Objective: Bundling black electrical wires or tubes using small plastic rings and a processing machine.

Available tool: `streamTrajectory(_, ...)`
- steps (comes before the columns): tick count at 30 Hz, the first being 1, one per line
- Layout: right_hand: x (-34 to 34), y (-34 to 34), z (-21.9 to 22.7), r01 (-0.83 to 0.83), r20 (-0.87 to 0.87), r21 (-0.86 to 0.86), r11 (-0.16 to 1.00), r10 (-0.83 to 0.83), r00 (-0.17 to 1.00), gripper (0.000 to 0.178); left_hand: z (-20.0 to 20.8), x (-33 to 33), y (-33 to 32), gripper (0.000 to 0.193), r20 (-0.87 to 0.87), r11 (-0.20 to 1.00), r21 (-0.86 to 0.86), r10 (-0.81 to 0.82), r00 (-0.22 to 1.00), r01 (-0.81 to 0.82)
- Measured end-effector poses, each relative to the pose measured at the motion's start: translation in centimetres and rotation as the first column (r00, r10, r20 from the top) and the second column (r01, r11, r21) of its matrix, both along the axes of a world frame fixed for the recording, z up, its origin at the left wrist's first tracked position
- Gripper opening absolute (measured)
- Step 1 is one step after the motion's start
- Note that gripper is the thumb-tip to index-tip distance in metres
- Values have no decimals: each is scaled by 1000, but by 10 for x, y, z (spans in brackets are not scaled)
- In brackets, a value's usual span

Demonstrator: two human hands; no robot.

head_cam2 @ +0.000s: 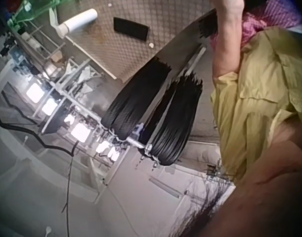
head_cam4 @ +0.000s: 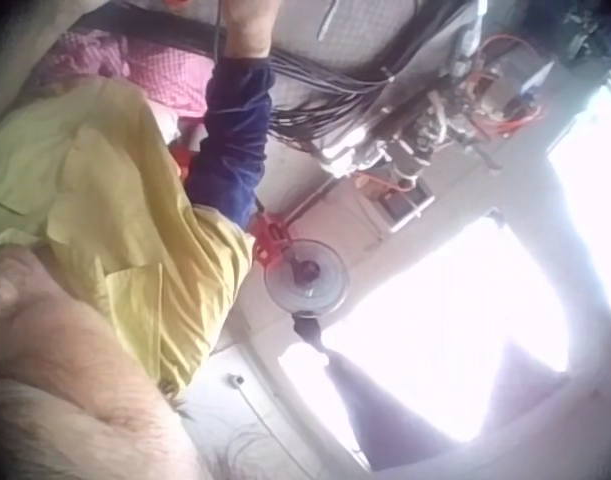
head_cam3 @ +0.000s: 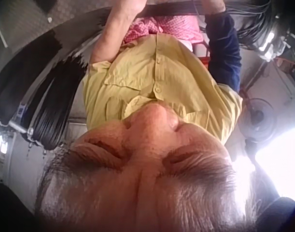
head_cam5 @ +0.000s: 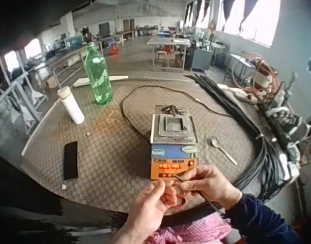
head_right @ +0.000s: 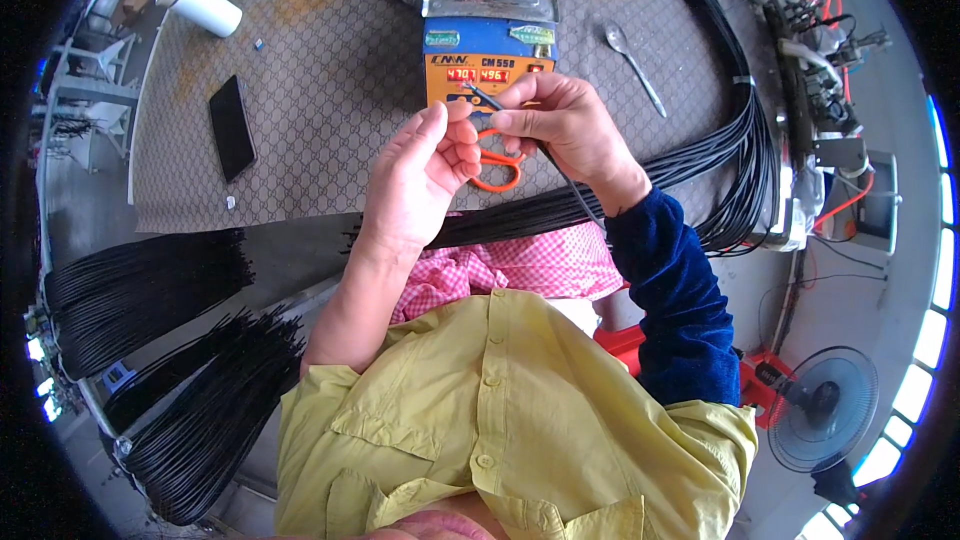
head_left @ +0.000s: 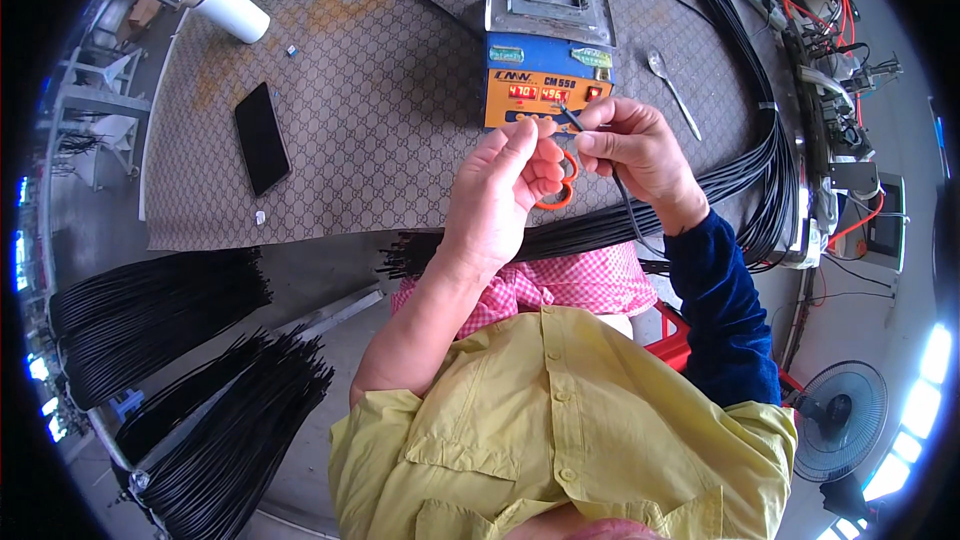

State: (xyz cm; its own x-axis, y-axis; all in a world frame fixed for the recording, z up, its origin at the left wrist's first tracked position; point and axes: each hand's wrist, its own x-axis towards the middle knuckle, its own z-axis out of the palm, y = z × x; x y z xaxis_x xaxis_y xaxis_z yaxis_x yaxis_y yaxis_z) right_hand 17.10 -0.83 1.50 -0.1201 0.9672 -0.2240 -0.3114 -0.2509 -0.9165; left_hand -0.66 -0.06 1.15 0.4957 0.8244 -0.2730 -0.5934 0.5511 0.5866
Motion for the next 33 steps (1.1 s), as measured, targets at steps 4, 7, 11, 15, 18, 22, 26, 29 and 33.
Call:
streamTrajectory(4, -3, 0, 0, 12, 127, 16, 1000, -14, 992, 10, -2, 3, 4, 28, 61, 996, -86, -9, 998, 14)
streamTrajectory(7, -5, -1, -3, 24, 172, 54, 998, -33, 985, 10, -4, 5, 7, 25, 101, 995, -96, -21, 995, 31)
streamTrajectory(11, -5, 0, 2, 0, 256, 122, 992, -32, 966, 11, -4, 6, 8, 23, 119, 990, -132, -33, 992, 49)
streamTrajectory(15, -9, 0, 9, 58, 306, 128, 990, -96, 947, 12, -2, 7, 10, 21, 133, 986, -159, -26, 991, 47)
streamTrajectory(18, -8, 5, 12, 74, 400, 166, 983, -136, 906, 11, -4, 9, 12, 20, 134, 983, -174, -27, 991, 50)
streamTrajectory(22, -4, 25, 21, 6, 619, 399, 917, -274, 736, 10, -12, 9, 14, 20, 165, 975, -220, 9, 986, 28)
streamTrajectory(26, 11, 62, 32, -178, 782, 590, 787, -502, 370, 12, -36, 2, 7, 20, 104, 981, -186, -38, 994, 57)
streamTrajectory(29, 20, 87, 35, -325, 771, 634, 702, -609, 188, 9, -53, -3, -3, 17, 16, 968, -246, -37, 999, 40)
streamTrajectory(33, 34, 114, 25, -403, 797, 539, 740, -603, -41, 6, -68, -14, -13, 14, -86, 959, -285, -33, 996, 7)
